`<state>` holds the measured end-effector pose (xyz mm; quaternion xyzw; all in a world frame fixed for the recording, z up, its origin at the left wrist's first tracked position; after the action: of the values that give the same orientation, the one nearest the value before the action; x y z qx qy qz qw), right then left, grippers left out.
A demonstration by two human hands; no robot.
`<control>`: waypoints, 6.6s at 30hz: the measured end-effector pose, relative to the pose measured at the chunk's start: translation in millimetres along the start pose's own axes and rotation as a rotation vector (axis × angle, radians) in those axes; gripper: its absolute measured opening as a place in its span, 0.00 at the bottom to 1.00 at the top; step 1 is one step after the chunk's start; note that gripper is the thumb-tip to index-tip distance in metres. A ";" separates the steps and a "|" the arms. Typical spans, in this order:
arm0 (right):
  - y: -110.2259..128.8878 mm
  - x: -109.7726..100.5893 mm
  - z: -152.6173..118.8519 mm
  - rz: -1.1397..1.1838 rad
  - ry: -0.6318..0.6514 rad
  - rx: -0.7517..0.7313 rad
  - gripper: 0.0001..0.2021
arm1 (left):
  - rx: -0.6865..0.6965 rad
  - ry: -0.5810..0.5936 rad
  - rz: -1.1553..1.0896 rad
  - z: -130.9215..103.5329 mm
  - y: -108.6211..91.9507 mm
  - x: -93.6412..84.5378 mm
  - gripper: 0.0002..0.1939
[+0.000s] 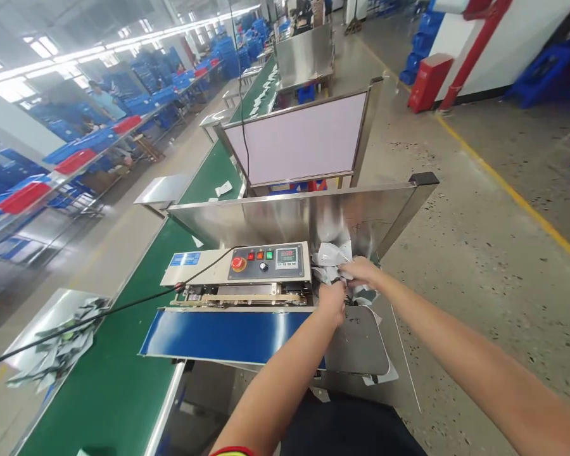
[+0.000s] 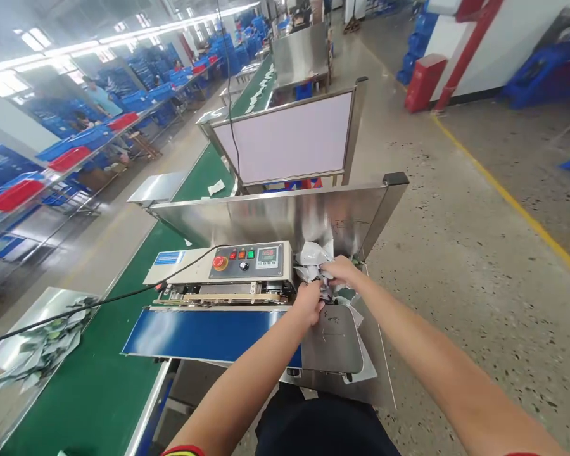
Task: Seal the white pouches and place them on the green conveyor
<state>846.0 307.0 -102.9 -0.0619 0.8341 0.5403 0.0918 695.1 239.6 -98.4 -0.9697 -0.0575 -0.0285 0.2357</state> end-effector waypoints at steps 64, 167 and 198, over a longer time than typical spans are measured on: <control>70.0 -33.8 -86.5 -1.032 -0.341 -0.518 0.13 | 0.842 -0.315 0.139 -104.4 16.4 -224.4 0.20; 40.9 -2.0 -48.8 -0.967 -0.212 -0.264 0.17 | 0.761 -0.264 0.099 -92.1 17.6 -216.5 0.21; -62.9 84.4 -129.0 0.124 -0.248 -0.059 0.22 | 0.271 -0.111 0.207 -3.5 17.1 -154.9 0.25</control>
<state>765.2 163.2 -125.9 0.0544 0.8024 0.5728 0.1584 543.5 207.7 -115.8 -0.9299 0.0266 0.0575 0.3623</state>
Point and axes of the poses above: each hand's wrist, its own z-axis towards the middle knuckle, its own x-axis out of the palm, y = z × x, the point moved 9 cm from there along z, towards the middle knuckle, and after that the axes turned 15 degrees about -x, right-handed, at the moved point
